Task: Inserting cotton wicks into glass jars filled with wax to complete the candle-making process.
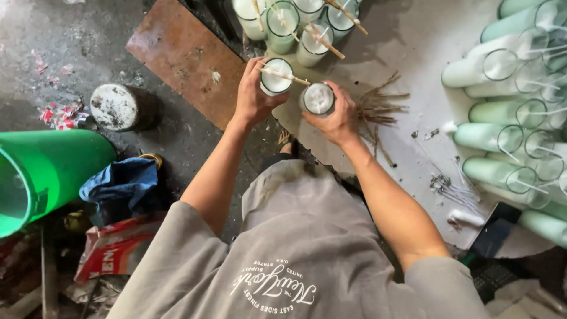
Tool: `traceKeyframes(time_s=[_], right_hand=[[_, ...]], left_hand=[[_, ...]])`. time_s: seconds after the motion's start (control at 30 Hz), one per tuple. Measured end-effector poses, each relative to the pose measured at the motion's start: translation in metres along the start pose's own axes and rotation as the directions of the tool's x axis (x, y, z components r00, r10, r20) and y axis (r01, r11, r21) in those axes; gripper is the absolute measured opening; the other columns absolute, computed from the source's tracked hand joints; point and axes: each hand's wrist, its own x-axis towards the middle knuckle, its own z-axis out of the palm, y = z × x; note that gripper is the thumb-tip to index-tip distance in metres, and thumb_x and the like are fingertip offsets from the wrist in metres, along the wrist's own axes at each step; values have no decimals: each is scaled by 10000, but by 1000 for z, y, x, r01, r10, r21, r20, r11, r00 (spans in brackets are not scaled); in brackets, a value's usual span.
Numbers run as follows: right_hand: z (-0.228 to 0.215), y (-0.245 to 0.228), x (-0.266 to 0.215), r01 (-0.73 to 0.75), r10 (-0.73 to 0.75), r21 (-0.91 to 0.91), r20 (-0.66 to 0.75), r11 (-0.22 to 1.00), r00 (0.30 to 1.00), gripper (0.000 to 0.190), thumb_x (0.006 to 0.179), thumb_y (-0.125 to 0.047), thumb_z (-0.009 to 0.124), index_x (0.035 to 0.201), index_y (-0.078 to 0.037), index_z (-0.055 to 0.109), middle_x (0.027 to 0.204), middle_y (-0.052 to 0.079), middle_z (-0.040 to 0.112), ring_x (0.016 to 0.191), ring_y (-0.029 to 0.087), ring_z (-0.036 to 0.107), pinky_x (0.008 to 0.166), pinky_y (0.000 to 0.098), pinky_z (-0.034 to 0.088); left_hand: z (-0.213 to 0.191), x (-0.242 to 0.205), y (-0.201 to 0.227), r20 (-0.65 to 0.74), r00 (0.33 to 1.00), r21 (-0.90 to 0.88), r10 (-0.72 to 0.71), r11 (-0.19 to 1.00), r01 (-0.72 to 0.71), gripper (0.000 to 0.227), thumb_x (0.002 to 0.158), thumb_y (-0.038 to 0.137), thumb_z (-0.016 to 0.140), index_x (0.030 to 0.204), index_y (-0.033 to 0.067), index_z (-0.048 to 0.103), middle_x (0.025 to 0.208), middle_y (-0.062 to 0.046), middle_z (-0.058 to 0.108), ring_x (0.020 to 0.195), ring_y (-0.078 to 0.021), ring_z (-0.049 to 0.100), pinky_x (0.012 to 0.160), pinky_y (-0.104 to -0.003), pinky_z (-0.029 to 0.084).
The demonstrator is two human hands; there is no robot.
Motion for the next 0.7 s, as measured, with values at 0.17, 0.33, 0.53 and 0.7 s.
traceKeyframes(time_s=[0.17,0.33,0.53,0.7], right_hand=[[-44,-34,-31,72,-72,-1,53,997,996,656,741,-378,931,1250,-72,651,1157,128,713,1014,325,660,900,439,525],[-88,-57,-71,-1,-1,29,56,1000,998,663,697,-329,947,1221,-68,638,1182,78,726,1030,281,685,971,410,518],[-112,-53,-98,-33,33,43,-16,999,999,680,713,-254,977,1263,-56,629,1244,118,706,1095,307,680,1001,408,541],[-110,-33,-125,-47,46,28,45,998,998,735,705,-221,987,1310,-29,615,1272,146,697,1121,345,660,1006,462,527]], left_hand=[[9,13,-13,61,992,-7,111,994,-110,759,707,251,965,1329,41,583,1291,-149,599,1202,-341,605,1006,-440,495],[13,16,-2,117,983,-49,142,989,-137,818,676,130,1012,1373,61,589,1380,-181,628,1273,-358,590,1074,-442,448],[20,8,12,48,996,-222,71,973,-59,620,757,75,994,1114,80,487,1102,-140,676,934,-247,656,770,-343,602],[30,-42,69,-299,950,81,90,994,-68,439,902,265,809,1188,67,541,1005,-56,495,849,-188,492,676,-323,425]])
